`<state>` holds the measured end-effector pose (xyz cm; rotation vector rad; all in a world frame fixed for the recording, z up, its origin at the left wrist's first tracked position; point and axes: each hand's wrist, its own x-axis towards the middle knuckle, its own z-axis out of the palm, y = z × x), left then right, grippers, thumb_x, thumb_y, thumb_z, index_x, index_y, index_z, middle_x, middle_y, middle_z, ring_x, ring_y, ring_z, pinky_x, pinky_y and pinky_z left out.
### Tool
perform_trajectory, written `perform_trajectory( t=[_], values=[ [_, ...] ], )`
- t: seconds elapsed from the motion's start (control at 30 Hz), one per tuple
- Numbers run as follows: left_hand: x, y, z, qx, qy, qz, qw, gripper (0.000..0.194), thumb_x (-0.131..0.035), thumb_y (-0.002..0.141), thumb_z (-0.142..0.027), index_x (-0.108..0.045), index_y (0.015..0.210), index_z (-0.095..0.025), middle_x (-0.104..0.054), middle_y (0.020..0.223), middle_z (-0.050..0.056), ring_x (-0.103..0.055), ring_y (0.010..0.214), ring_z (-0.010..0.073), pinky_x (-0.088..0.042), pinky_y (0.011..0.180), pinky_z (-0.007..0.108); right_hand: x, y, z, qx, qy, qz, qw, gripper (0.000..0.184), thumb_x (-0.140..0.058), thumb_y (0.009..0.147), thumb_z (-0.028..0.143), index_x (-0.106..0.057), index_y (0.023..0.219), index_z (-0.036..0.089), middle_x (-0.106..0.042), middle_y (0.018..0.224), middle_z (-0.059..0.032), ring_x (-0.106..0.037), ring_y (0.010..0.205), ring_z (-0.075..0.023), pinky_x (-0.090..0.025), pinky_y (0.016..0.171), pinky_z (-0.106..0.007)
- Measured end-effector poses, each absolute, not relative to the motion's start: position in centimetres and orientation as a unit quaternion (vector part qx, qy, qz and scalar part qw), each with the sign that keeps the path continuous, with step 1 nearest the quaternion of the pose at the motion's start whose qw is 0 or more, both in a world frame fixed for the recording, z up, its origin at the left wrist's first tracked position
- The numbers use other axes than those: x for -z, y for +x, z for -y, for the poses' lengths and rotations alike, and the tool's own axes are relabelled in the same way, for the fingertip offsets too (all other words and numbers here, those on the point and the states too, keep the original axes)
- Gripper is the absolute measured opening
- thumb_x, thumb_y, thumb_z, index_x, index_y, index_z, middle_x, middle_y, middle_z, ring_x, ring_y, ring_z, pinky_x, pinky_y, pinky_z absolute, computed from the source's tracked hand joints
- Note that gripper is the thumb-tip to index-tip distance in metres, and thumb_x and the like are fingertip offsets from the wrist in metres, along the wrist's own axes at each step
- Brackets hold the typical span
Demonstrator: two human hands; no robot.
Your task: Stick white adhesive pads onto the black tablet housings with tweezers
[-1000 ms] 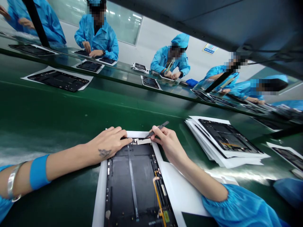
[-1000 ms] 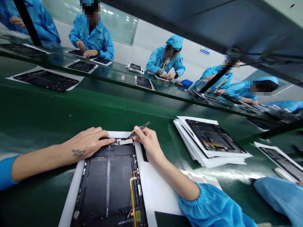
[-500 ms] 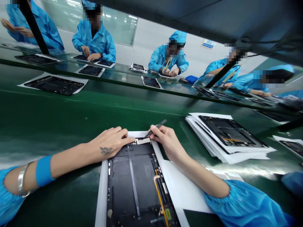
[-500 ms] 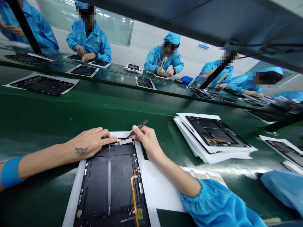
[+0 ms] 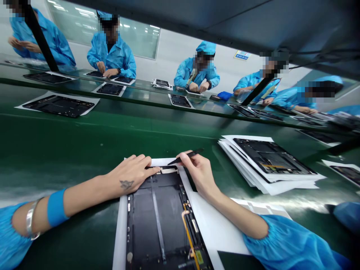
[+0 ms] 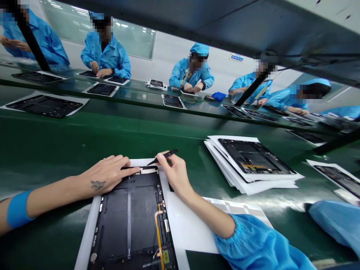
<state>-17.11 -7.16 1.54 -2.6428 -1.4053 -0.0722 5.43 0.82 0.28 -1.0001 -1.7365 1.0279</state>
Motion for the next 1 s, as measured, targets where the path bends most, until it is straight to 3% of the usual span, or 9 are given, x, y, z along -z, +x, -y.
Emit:
perform_trajectory(
  t=[0.17,0.33,0.47,0.77,1.0],
  values=[
    [-1.28,-17.12,7.17,0.023,-0.880,0.466,0.089,0.038,-0.042,0.097,-0.011,-0.058,0.129,-0.023,-0.059,0.101,0.007,-0.054,0.085,0.0215,-0.042,0.069,0.032,-0.25,4.88,-0.12,-0.376,-0.363,0.763,0.380,0.036,-0.061,0.087,0.051,-0.071,0.074,0.020,-0.070,0.076,-0.0049,-0.063,0.069,-0.0216,-0.044,0.062,-0.030],
    [-1.40,-17.11,7.08,0.026,-0.881,0.466,0.081,0.038,-0.042,0.097,-0.011,-0.059,0.129,-0.023,-0.059,0.101,0.007,-0.055,0.084,0.0211,-0.043,0.069,0.033,0.08,4.87,-0.24,-0.366,-0.343,0.787,0.360,0.033,-0.058,0.091,0.045,-0.074,0.077,0.020,-0.073,0.085,-0.0062,-0.067,0.075,-0.0224,-0.048,0.068,-0.031],
    [-1.37,-17.14,7.03,0.026,-0.881,0.465,0.086,0.039,-0.044,0.095,-0.010,-0.059,0.129,-0.023,-0.060,0.102,0.006,-0.055,0.084,0.0208,-0.043,0.069,0.032,-0.19,5.01,-0.02,-0.328,-0.291,0.818,0.374,0.025,-0.060,0.092,0.040,-0.075,0.083,0.022,-0.074,0.088,-0.0066,-0.069,0.085,-0.0224,-0.051,0.078,-0.032],
    [-1.06,-17.24,7.04,0.025,-0.884,0.455,0.105,0.038,-0.043,0.094,-0.008,-0.059,0.127,-0.020,-0.063,0.103,0.007,-0.058,0.086,0.0215,-0.045,0.071,0.033,0.31,5.17,-0.09,-0.281,-0.269,0.835,0.390,0.024,-0.058,0.096,0.035,-0.072,0.087,0.019,-0.074,0.088,-0.0068,-0.070,0.083,-0.0197,-0.053,0.076,-0.030],
    [-0.74,-17.23,6.55,0.062,-0.902,0.418,0.089,0.030,-0.047,0.091,-0.003,-0.062,0.114,-0.014,-0.063,0.101,0.008,-0.058,0.084,0.0200,-0.045,0.069,0.030,-0.41,5.79,-0.26,-0.335,-0.285,0.823,0.360,0.031,-0.057,0.094,0.042,-0.072,0.081,0.018,-0.073,0.083,-0.0059,-0.067,0.078,-0.0198,-0.051,0.072,-0.029]
  ],
)
